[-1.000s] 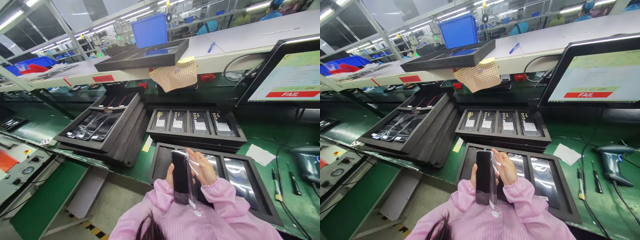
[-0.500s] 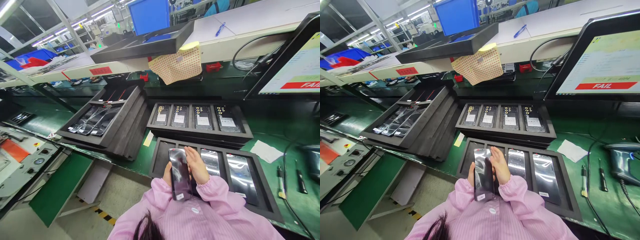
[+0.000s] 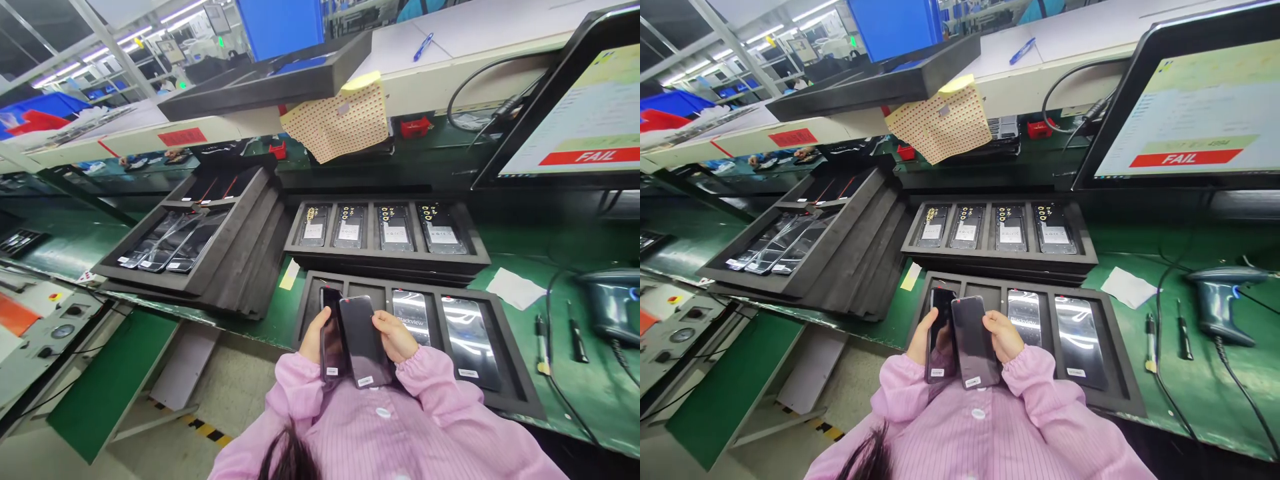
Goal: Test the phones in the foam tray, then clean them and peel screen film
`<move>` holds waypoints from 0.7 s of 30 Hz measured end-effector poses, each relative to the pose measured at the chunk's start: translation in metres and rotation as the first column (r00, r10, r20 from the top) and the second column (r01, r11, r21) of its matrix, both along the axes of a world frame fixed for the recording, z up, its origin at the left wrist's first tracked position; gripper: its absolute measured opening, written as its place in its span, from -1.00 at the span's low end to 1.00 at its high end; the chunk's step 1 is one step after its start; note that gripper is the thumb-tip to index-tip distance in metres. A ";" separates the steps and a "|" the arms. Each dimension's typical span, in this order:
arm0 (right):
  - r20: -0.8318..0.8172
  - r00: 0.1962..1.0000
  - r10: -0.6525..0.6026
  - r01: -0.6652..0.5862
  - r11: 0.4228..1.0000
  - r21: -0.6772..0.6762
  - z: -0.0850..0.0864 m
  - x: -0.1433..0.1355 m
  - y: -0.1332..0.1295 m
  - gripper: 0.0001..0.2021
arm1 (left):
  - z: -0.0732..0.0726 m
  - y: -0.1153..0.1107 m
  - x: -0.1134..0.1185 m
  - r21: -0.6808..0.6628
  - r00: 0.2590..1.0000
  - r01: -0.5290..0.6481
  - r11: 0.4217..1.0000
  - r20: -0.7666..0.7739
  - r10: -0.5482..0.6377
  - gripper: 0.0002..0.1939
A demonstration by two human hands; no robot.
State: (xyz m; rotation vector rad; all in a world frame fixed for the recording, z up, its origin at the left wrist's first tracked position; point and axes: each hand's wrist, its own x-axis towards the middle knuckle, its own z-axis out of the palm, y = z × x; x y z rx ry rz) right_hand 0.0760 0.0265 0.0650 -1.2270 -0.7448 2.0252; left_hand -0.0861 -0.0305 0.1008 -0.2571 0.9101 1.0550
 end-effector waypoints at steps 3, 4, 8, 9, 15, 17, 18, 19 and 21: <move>0.164 0.982 -0.093 0.083 0.995 0.062 -0.013 0.004 0.014 -0.59 | 0.002 -0.001 -0.013 -0.036 0.989 -0.123 0.992 -0.081 0.120 -0.52; 0.224 0.967 -0.119 0.102 0.991 0.085 -0.018 0.004 0.019 -0.62 | 0.004 -0.001 -0.015 -0.026 0.986 -0.143 0.989 -0.094 0.140 -0.50; 0.385 0.910 -0.152 0.085 0.979 0.186 -0.028 -0.003 0.031 -0.75 | 0.009 -0.001 -0.017 0.035 0.988 -0.145 0.989 -0.043 0.146 -0.43; 0.402 0.905 -0.139 0.055 0.975 0.213 -0.028 -0.005 0.031 -0.77 | 0.010 -0.002 -0.016 0.044 0.990 -0.137 0.990 -0.020 0.138 -0.42; 0.493 0.863 -0.109 -0.118 0.906 0.407 0.012 -0.008 0.021 -0.48 | 0.010 -0.003 -0.006 0.171 0.989 0.006 0.985 0.144 -0.031 -0.24; 0.512 0.858 -0.042 -0.241 0.848 0.473 0.031 -0.008 0.023 -0.50 | 0.012 -0.001 0.001 0.248 0.977 0.052 0.967 0.189 -0.101 -0.18; 0.517 0.856 0.005 -0.308 0.808 0.502 0.039 -0.009 0.025 -0.54 | 0.013 0.000 0.005 0.273 0.968 0.080 0.959 0.206 -0.140 -0.15; 0.519 0.854 0.044 -0.364 0.764 0.533 0.046 -0.010 0.028 -0.59 | 0.015 0.001 0.010 0.289 0.959 0.113 0.951 0.218 -0.181 -0.12; 0.503 0.861 0.072 -0.404 0.699 0.590 0.057 -0.014 0.033 -0.69 | 0.018 0.004 0.019 0.306 0.933 0.204 0.930 0.225 -0.279 -0.07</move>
